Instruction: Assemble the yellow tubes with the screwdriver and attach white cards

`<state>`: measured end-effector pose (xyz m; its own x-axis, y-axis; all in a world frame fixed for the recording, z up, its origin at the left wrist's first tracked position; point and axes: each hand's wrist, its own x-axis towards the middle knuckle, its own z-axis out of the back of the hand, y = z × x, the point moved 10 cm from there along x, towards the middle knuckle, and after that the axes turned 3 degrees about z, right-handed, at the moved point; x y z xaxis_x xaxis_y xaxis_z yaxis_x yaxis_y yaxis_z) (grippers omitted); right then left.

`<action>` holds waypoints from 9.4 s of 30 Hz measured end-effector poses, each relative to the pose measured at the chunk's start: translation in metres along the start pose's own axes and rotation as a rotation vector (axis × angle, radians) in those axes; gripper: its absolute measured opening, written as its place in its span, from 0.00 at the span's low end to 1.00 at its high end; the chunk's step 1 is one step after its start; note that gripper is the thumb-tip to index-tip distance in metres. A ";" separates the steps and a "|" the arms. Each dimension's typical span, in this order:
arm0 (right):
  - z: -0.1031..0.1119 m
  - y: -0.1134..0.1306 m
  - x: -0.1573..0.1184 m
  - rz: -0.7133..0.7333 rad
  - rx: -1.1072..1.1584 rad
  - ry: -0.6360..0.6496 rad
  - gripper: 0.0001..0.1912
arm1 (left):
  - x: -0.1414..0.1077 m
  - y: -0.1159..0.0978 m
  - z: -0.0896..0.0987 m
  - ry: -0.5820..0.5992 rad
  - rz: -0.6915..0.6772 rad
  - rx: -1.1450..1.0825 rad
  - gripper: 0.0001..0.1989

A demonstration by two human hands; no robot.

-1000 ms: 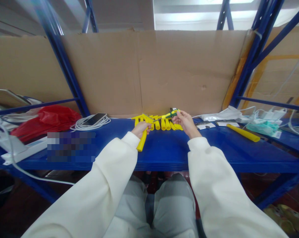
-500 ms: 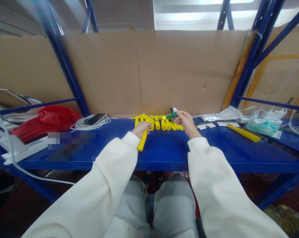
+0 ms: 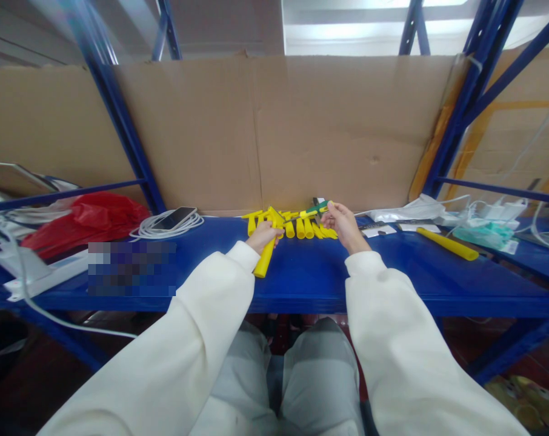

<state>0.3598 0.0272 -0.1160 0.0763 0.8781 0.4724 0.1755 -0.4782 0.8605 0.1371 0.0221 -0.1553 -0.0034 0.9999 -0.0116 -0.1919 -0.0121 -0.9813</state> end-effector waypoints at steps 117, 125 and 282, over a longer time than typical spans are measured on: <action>-0.016 -0.038 -0.020 -0.325 -0.353 0.111 0.11 | 0.004 -0.010 0.023 -0.223 -0.137 0.144 0.21; -0.021 -0.046 -0.014 -0.174 -0.828 0.356 0.10 | -0.005 -0.025 0.003 0.009 -0.251 0.360 0.33; -0.022 -0.030 0.006 -0.045 -0.343 0.180 0.19 | -0.013 -0.030 -0.021 0.100 -0.531 0.500 0.33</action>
<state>0.3334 0.0464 -0.1343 -0.1026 0.8959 0.4322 -0.1664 -0.4438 0.8805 0.1633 0.0092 -0.1296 0.2989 0.8664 0.4000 -0.5675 0.4984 -0.6554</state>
